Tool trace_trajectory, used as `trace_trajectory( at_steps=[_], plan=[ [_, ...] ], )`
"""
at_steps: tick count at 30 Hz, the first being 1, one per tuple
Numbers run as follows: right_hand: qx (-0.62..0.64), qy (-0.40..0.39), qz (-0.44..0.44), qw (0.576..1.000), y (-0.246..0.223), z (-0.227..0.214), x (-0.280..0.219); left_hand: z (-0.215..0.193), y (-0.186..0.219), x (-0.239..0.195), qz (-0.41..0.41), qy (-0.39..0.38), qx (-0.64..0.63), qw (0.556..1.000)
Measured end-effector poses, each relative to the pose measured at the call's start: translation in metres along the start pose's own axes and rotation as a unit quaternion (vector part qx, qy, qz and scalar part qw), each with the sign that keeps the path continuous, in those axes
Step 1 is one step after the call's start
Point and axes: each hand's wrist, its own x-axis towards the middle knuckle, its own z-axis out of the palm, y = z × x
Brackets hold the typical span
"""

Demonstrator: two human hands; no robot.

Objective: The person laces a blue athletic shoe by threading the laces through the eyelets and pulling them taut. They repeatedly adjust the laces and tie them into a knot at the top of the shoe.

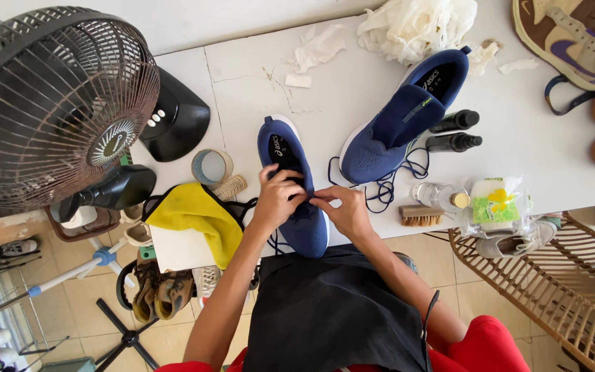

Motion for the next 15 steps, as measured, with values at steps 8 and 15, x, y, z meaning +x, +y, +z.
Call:
trace_trajectory(
  at_steps=[8, 15],
  plan=[
    [0.027, 0.010, -0.022, 0.999, 0.000, 0.003, -0.005, -0.006, -0.013, 0.003, 0.028, -0.049, -0.114, 0.992],
    [0.040, 0.022, -0.014, 0.999, 0.006, 0.006, -0.009, -0.030, -0.017, 0.013, 0.027, -0.181, -0.108, 0.977]
  ],
)
